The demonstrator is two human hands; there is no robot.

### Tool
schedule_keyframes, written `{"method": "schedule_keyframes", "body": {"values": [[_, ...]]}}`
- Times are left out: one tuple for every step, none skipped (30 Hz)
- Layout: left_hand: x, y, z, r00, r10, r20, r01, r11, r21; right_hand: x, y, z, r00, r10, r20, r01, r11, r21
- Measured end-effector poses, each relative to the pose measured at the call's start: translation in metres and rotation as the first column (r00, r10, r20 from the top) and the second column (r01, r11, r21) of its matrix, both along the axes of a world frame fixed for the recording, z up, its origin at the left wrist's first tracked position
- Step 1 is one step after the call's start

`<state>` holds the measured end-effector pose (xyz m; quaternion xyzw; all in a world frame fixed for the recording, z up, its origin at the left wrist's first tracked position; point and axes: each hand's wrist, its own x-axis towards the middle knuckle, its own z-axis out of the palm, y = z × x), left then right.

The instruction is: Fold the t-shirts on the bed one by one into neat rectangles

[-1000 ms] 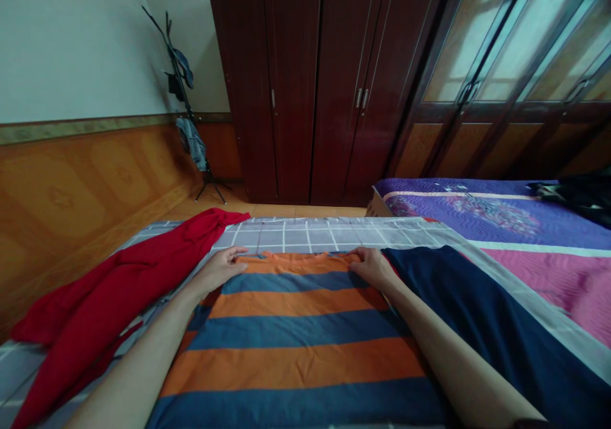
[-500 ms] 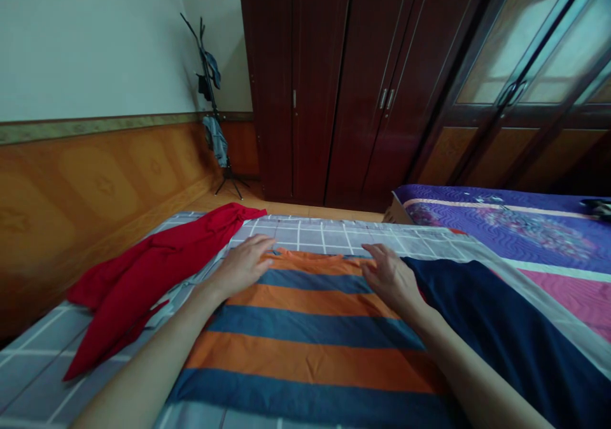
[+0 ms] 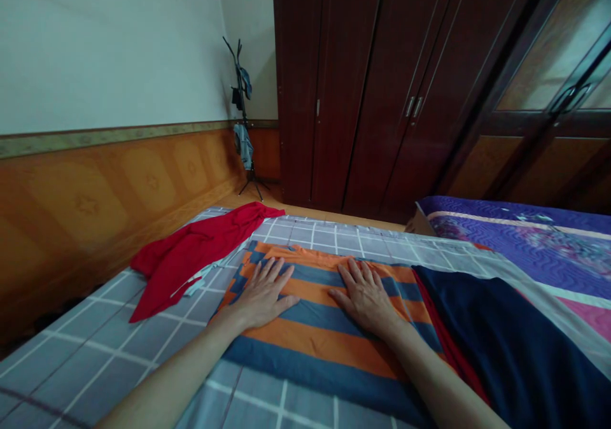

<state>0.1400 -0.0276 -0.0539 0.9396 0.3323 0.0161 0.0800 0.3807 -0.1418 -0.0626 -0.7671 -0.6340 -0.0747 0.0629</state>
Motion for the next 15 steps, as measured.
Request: {"method": "schedule_keyframes", "body": {"values": [[-0.001, 0.0, 0.001, 1.0, 0.025, 0.001, -0.025, 1.0, 0.003, 0.002, 0.0, -0.001, 0.999, -0.032, 0.013, 0.032, 0.999, 0.01], [-0.001, -0.001, 0.002, 0.999, 0.044, 0.001, -0.044, 0.999, 0.002, 0.004, 0.0, -0.001, 0.998, -0.064, 0.025, 0.064, 0.998, 0.019], [-0.001, -0.002, 0.003, 0.998, 0.057, 0.003, -0.057, 0.998, 0.0, 0.006, -0.001, -0.002, 0.995, -0.09, 0.038, 0.089, 0.996, 0.028], [0.0, -0.002, 0.004, 0.998, 0.065, 0.006, -0.065, 0.998, 0.001, 0.008, -0.001, -0.003, 0.993, -0.108, 0.048, 0.106, 0.994, 0.035], [0.002, -0.003, 0.006, 0.997, 0.07, 0.013, -0.07, 0.998, 0.006, 0.009, -0.001, -0.004, 0.991, -0.118, 0.057, 0.115, 0.992, 0.042], [0.005, -0.003, 0.007, 0.997, 0.071, 0.025, -0.072, 0.997, 0.016, 0.01, 0.0, -0.006, 0.991, -0.121, 0.062, 0.118, 0.992, 0.048], [0.008, -0.002, 0.008, 0.997, 0.063, 0.039, -0.064, 0.998, 0.027, 0.011, 0.0, -0.007, 0.991, -0.117, 0.064, 0.113, 0.992, 0.052], [0.012, 0.0, 0.009, 0.998, 0.04, 0.055, -0.042, 0.998, 0.037, 0.011, 0.0, -0.008, 0.992, -0.107, 0.063, 0.104, 0.993, 0.056], [0.017, 0.001, 0.009, 0.998, 0.003, 0.068, -0.006, 0.999, 0.045, 0.011, 0.0, -0.009, 0.994, -0.094, 0.06, 0.09, 0.994, 0.058], [0.021, 0.003, 0.009, 0.996, -0.04, 0.078, 0.036, 0.998, 0.048, 0.012, 0.001, -0.01, 0.995, -0.079, 0.056, 0.076, 0.995, 0.058], [0.026, 0.006, 0.007, 0.994, -0.076, 0.084, 0.073, 0.996, 0.046, 0.012, 0.001, -0.01, 0.997, -0.065, 0.051, 0.063, 0.996, 0.056], [0.031, 0.008, 0.005, 0.992, -0.097, 0.084, 0.094, 0.995, 0.037, 0.013, 0.001, -0.01, 0.997, -0.056, 0.048, 0.054, 0.997, 0.053], [0.034, 0.01, 0.002, 0.992, -0.096, 0.081, 0.095, 0.995, 0.025, 0.013, 0.001, -0.009, 0.998, -0.055, 0.044, 0.053, 0.997, 0.049], [0.037, 0.013, -0.001, 0.994, -0.076, 0.077, 0.075, 0.997, 0.012, 0.014, 0.001, -0.009, 0.997, -0.061, 0.04, 0.059, 0.997, 0.046], [0.038, 0.014, -0.003, 0.996, -0.047, 0.077, 0.047, 0.999, 0.003, 0.015, 0.001, -0.008, 0.997, -0.07, 0.036, 0.068, 0.997, 0.044]]}}
